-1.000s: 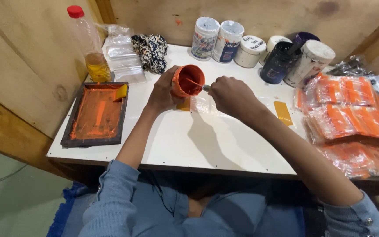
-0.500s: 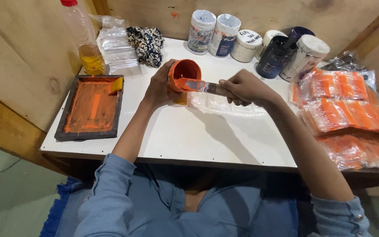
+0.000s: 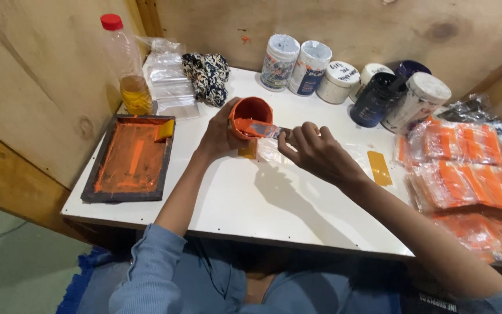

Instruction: The person cleans a table with a cloth, then stirs orange paint in a small container using a stick. They then use a yellow sponge to spread the orange paint evenly across a rectangular black tray.

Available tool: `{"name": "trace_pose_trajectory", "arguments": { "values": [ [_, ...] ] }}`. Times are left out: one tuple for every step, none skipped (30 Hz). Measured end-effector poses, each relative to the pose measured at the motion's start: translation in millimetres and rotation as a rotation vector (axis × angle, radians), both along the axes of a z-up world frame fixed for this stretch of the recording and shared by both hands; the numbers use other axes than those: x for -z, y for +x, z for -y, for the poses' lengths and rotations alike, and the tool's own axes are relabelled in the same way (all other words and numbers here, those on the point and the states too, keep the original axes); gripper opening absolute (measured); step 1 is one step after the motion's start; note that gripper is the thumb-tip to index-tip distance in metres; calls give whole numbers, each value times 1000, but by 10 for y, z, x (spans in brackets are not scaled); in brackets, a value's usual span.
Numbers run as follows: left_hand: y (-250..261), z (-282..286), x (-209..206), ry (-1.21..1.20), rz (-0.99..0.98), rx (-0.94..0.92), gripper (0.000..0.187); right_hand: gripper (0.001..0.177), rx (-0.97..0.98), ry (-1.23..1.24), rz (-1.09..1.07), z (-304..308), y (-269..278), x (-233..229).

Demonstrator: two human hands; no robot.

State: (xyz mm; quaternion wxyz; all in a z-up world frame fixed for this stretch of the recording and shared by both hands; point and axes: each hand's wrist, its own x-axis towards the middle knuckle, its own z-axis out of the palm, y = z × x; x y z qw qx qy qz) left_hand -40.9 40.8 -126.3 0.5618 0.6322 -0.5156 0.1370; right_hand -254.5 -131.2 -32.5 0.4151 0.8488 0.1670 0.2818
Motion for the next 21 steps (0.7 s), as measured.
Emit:
{"name": "trace_pose_trajectory", "arguments": {
  "values": [
    [-12,-5,-16,25,-13,-20,76,23,9,-88,44,-17,-2,-45],
    [-28,-4,-30,49,-26,-39,76,23,19,-176,89,-31,-9,-91],
    [-16,-7,-48,47,-23,-42,76,23,16,-178,92,-35,10,-137],
    [-18,-8,-51,34,-35,-19,79,22,-22,-168,80,-40,13,-173],
    [-21,-9,-52,21,-46,3,82,23,-60,-157,68,-45,15,-206],
    [7,-8,-42,20,-45,2,82,23,-60,-158,69,-70,37,-277],
    [36,-8,-30,30,-49,10,83,25,-73,-189,45,-96,58,-345],
    [54,-18,-3,42,-55,17,84,27,-86,-218,19,-130,74,-402],
    [26,-21,-33,43,-57,16,84,27,-87,-217,17,-124,105,-451],
    [4,-25,-69,33,-56,22,84,26,-77,-248,-49,-119,140,-504],
    [-20,-30,-106,23,-55,29,83,26,-66,-279,-115,-116,173,-558],
    [32,-38,-78,25,-56,25,83,26,-70,-277,-116,-120,176,-561],
    [83,-48,-52,39,-48,16,86,31,-70,-308,-78,-127,178,-564],
    [142,-57,-32,52,-37,8,89,39,-69,-340,-38,-133,184,-572],
    [149,-64,-6,53,-36,5,89,39,-71,-338,-36,-160,200,-582],
    [157,-62,12,65,-35,-7,91,43,-51,-359,-23,-182,215,-599],
    [165,-61,30,77,-34,-19,94,48,-31,-380,-10,-204,228,-617],
    [167,-72,2,77,-31,-22,94,48,-34,-380,-8,-137,273,-514],
    [170,-81,-24,80,-14,-31,93,49,3,-331,-19,-68,320,-409],
    [160,-81,-38,85,0,-36,92,50,43,-280,-34,3,351,-296],
    [188,-68,-5,86,0,-34,92,50,44,-280,-35,16,372,-234]
  ]
}}
